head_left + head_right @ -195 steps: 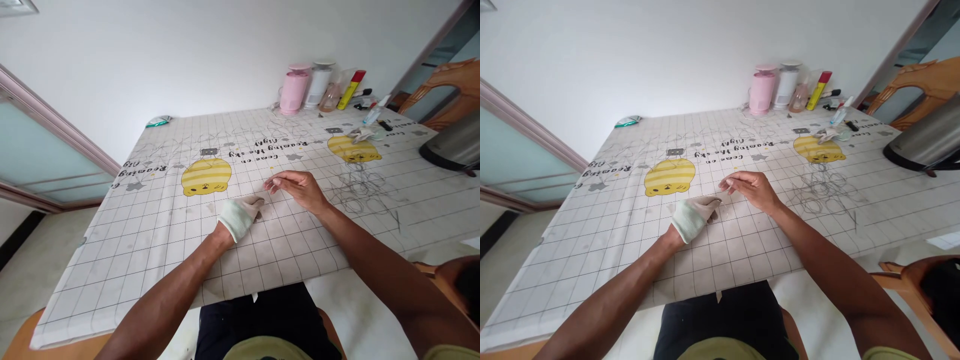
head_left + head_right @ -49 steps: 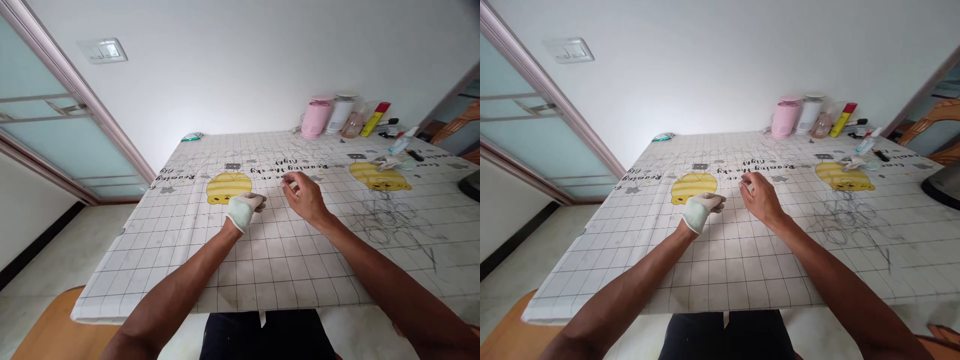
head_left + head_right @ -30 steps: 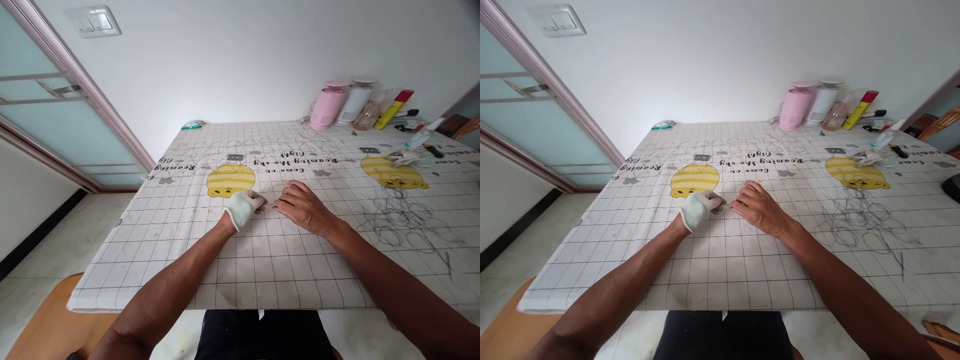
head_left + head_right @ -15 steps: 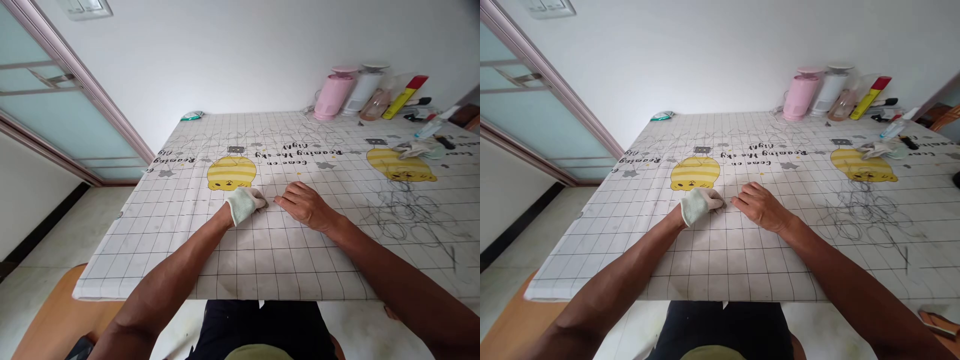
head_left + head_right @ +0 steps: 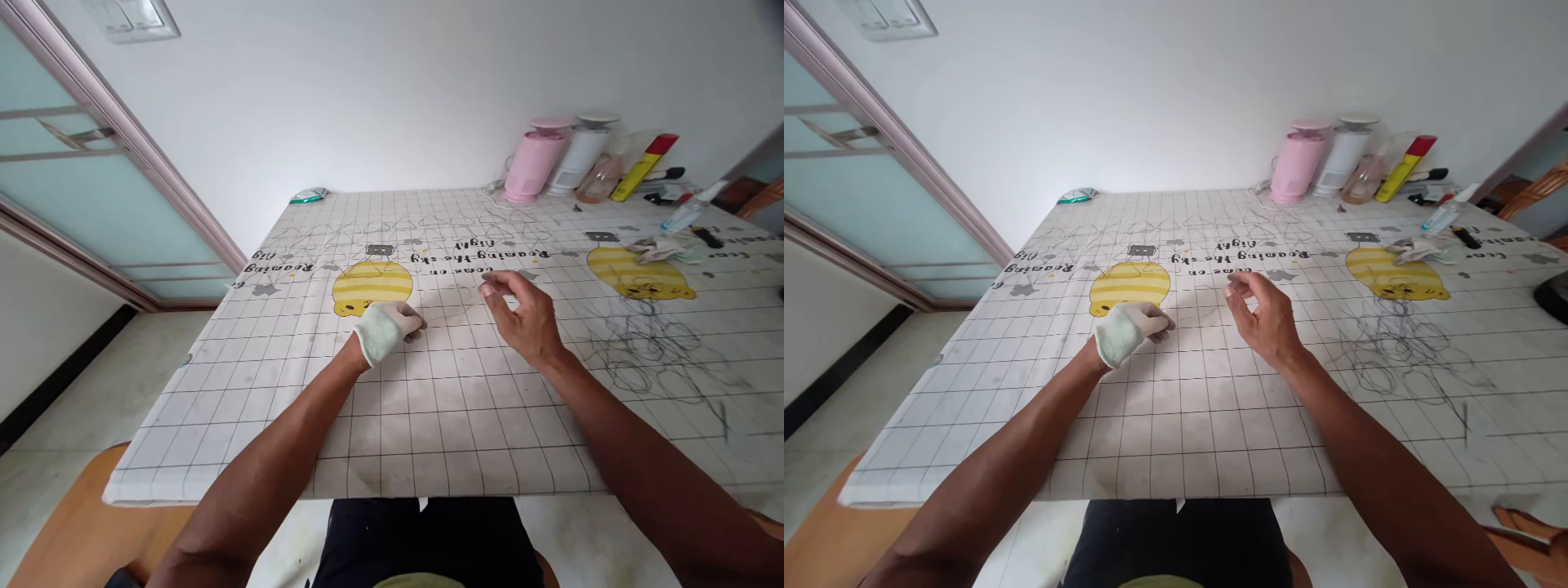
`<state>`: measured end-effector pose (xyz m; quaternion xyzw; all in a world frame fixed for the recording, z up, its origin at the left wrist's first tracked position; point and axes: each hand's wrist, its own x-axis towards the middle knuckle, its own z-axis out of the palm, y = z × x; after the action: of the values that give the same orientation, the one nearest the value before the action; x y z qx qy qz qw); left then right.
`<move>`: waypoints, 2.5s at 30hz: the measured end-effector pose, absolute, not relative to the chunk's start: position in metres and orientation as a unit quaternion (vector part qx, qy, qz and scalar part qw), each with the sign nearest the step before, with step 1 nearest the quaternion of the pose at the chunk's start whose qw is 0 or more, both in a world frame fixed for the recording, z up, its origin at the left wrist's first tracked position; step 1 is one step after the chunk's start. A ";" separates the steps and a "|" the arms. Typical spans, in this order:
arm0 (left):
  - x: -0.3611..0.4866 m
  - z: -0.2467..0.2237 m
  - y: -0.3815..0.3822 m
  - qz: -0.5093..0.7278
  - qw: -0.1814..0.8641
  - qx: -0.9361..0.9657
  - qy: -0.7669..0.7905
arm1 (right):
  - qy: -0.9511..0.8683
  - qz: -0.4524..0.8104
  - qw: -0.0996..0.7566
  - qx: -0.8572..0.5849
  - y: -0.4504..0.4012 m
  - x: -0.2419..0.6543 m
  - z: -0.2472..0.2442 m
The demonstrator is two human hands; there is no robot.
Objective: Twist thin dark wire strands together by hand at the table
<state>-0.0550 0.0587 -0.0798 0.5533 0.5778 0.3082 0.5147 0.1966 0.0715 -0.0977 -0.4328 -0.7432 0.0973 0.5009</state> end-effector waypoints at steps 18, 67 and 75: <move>-0.061 -0.077 0.061 0.298 0.505 0.559 0.585 | -0.794 0.315 0.348 -0.387 0.070 0.204 -0.096; -0.069 -0.080 0.064 0.311 0.489 0.595 0.557 | -0.677 0.295 0.500 -0.453 0.064 0.192 -0.100; -0.064 -0.074 0.062 0.299 0.475 0.593 0.577 | -0.642 0.477 0.451 -0.396 0.072 0.194 -0.099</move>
<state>-0.0640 0.0620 -0.0743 0.5931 0.5770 0.2991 0.4752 0.1937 0.0720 -0.0992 -0.3962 -0.6423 0.4768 0.4507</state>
